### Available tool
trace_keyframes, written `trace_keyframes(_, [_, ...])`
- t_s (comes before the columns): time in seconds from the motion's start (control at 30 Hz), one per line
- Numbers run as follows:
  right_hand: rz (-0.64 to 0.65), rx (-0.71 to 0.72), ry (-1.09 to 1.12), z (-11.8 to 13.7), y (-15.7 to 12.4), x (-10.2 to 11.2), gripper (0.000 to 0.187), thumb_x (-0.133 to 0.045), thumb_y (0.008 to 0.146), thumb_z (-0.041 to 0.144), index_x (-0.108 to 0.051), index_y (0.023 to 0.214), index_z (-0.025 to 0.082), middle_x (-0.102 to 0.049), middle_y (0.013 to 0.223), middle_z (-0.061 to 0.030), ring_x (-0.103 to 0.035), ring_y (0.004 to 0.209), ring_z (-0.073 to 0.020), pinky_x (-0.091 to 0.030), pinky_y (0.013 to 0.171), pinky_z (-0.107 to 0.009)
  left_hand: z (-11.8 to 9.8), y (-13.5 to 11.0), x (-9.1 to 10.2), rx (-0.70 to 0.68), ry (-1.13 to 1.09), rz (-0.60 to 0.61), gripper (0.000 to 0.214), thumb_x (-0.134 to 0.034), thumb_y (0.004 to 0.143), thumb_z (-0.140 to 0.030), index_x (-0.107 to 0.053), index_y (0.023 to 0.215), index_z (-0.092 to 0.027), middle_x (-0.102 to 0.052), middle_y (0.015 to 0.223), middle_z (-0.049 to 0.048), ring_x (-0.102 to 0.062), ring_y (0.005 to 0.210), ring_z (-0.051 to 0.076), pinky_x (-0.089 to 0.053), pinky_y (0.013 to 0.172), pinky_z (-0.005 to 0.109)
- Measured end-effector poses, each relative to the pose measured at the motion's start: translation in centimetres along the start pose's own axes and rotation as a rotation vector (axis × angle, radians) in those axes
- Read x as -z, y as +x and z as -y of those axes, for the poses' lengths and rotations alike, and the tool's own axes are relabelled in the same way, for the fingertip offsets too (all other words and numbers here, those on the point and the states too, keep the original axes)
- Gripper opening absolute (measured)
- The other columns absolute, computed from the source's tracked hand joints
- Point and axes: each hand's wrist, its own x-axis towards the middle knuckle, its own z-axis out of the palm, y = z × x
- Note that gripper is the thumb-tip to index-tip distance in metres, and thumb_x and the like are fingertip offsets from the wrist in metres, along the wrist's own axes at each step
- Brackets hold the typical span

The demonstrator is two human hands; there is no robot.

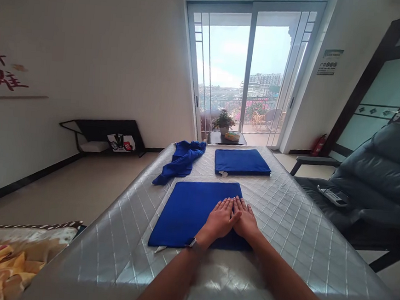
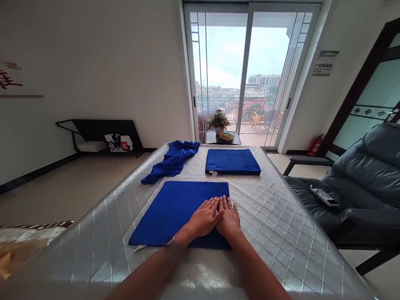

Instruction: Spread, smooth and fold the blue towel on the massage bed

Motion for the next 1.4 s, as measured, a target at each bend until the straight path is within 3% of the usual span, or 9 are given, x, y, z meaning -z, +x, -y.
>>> trace_keyframes(0.1, [0.0,-0.014,0.006,0.1,0.0,0.1,0.063,-0.021,0.102,0.037,-0.019,0.16,0.012,-0.009,0.168,-0.0061,-0.006,0.154,-0.024,-0.009,0.124,-0.044,0.9,0.0,-0.5,0.036,-0.006,0.004,0.074,-0.007,0.103,-0.055,-0.032,0.156,-0.008,-0.033,0.161,0.0137,-0.025,0.151,0.022,-0.019,0.125,0.041])
trace_keyframes(0.23, [-0.007,-0.055,0.041,0.4,0.2,0.1,0.067,-0.017,0.103,0.042,-0.016,0.16,0.006,-0.011,0.167,-0.0081,-0.007,0.154,-0.0235,-0.008,0.124,-0.044,3.8,-1.7,0.3,0.101,0.057,0.043,0.076,-0.009,0.102,-0.06,-0.031,0.157,-0.012,-0.029,0.163,0.0119,-0.022,0.152,0.024,-0.018,0.125,0.043])
trace_keyframes(0.4, [0.012,-0.07,0.069,0.4,0.3,0.1,0.068,-0.016,0.103,0.044,-0.013,0.161,0.009,-0.008,0.168,-0.0055,-0.004,0.154,-0.0217,-0.005,0.124,-0.044,10.1,-4.9,2.4,0.292,0.147,0.091,0.082,-0.008,0.1,-0.066,-0.026,0.158,-0.011,-0.022,0.165,0.0116,-0.018,0.153,0.025,-0.015,0.125,0.045])
trace_keyframes(0.53, [0.017,-0.079,0.062,0.5,0.3,0.2,0.068,-0.017,0.103,0.044,-0.013,0.161,0.009,-0.008,0.168,-0.0048,-0.005,0.154,-0.0214,-0.005,0.124,-0.043,15.8,-8.1,3.4,0.425,0.212,0.055,0.084,-0.008,0.1,-0.065,-0.025,0.157,-0.006,-0.021,0.165,0.015,-0.019,0.153,0.027,-0.018,0.124,0.046])
trace_keyframes(0.63, [0.016,-0.088,0.054,0.6,0.3,0.4,0.067,-0.017,0.103,0.044,-0.014,0.161,0.009,-0.01,0.168,-0.0051,-0.006,0.154,-0.0216,-0.005,0.124,-0.043,18.2,-9.8,3.4,0.492,0.21,0.014,0.086,-0.006,0.1,-0.065,-0.024,0.157,-0.004,-0.02,0.165,0.0172,-0.02,0.153,0.027,-0.02,0.123,0.045])
trace_keyframes(0.93, [0.041,-0.098,-0.002,0.5,0.4,0.4,0.068,-0.017,0.103,0.046,-0.013,0.161,0.01,-0.009,0.168,-0.0055,-0.007,0.154,-0.0216,-0.008,0.124,-0.043,18.1,-9.9,3.0,0.5,0.167,-0.051,0.087,-0.009,0.099,-0.067,-0.027,0.157,-0.004,-0.024,0.164,0.0175,-0.022,0.152,0.027,-0.019,0.124,0.044])
trace_keyframes(1.13, [0.063,-0.071,-0.032,0.3,1.9,2.2,0.067,-0.018,0.103,0.047,-0.025,0.159,0.01,-0.021,0.166,-0.0085,-0.02,0.152,-0.0248,-0.012,0.123,-0.05,18.5,-9.9,2.7,0.486,0.182,-0.078,0.088,-0.011,0.099,-0.068,-0.031,0.155,-0.003,-0.029,0.162,0.0206,-0.026,0.151,0.029,-0.022,0.123,0.045])
trace_keyframes(1.27, [0.001,-0.031,0.015,0.3,4.0,2.6,0.067,-0.017,0.104,0.046,-0.024,0.159,0.009,-0.02,0.166,-0.0082,-0.014,0.154,-0.022,-0.011,0.123,-0.044,18.6,-9.9,2.8,0.482,0.165,-0.08,0.087,-0.012,0.099,-0.068,-0.032,0.155,-0.004,-0.03,0.161,0.0202,-0.027,0.151,0.029,-0.022,0.123,0.045])
trace_keyframes(1.4, [-0.019,-0.046,0.034,-0.1,5.6,1.2,0.067,-0.016,0.104,0.045,-0.019,0.16,0.009,-0.014,0.167,-0.0066,-0.008,0.154,-0.0188,-0.007,0.124,-0.039,18.4,-10.0,3.3,0.482,0.147,-0.064,0.088,-0.013,0.099,-0.069,-0.03,0.155,-0.004,-0.029,0.162,0.0193,-0.026,0.151,0.029,-0.022,0.123,0.046])
